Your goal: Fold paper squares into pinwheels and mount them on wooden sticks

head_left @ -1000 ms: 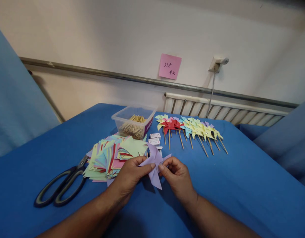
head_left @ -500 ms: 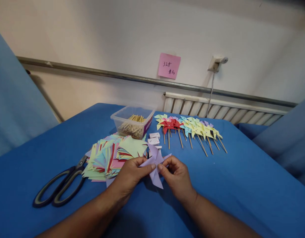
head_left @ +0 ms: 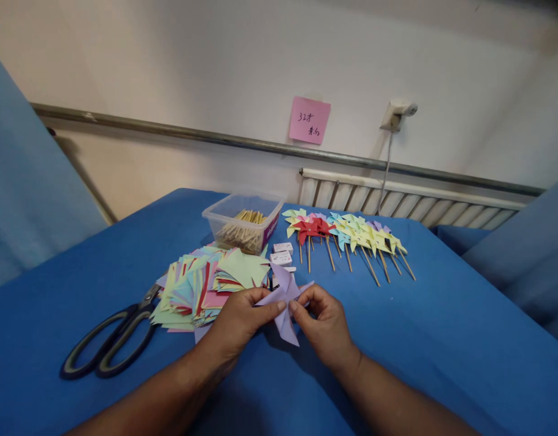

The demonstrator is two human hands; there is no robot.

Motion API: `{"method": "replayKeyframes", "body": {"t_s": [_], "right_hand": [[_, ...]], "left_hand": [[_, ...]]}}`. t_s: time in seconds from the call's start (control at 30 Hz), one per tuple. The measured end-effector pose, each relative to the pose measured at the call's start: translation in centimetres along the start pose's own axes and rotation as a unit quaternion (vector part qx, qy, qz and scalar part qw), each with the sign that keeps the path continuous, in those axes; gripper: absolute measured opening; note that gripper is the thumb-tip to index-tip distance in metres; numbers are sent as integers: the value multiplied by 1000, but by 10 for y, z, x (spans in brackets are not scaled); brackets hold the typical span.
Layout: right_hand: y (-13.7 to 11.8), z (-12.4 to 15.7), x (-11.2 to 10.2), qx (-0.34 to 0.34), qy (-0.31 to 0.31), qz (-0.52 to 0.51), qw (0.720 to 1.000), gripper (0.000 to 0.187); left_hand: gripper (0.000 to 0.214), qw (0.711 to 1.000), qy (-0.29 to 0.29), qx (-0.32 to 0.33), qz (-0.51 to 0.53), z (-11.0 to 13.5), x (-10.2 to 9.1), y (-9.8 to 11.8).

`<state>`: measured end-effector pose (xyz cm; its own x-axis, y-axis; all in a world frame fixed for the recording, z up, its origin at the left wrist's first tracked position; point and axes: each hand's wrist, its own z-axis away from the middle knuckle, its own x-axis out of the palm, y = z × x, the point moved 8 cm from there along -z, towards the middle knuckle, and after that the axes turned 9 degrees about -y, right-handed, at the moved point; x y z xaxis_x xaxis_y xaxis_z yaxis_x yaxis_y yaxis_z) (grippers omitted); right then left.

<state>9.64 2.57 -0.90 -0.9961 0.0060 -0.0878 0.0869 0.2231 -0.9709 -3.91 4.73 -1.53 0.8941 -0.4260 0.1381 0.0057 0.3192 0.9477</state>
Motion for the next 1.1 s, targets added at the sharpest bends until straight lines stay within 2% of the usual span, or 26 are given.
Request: {"method": "replayKeyframes", "body": {"t_s": [0.27,0.67,1.1], "right_hand": [[3,0,0,-3,-5,-19,1000,19],[-5,1,-2,-28,6,40,999,15],[-6,0,-2,-24,14,75,997,16]], "left_hand": [[33,1000,3,-6,-8,0,-1,0],[29,1000,4,-1,-14,0,-1,1],[29,997,-2,12,-74,-3,-4,-2]]}}
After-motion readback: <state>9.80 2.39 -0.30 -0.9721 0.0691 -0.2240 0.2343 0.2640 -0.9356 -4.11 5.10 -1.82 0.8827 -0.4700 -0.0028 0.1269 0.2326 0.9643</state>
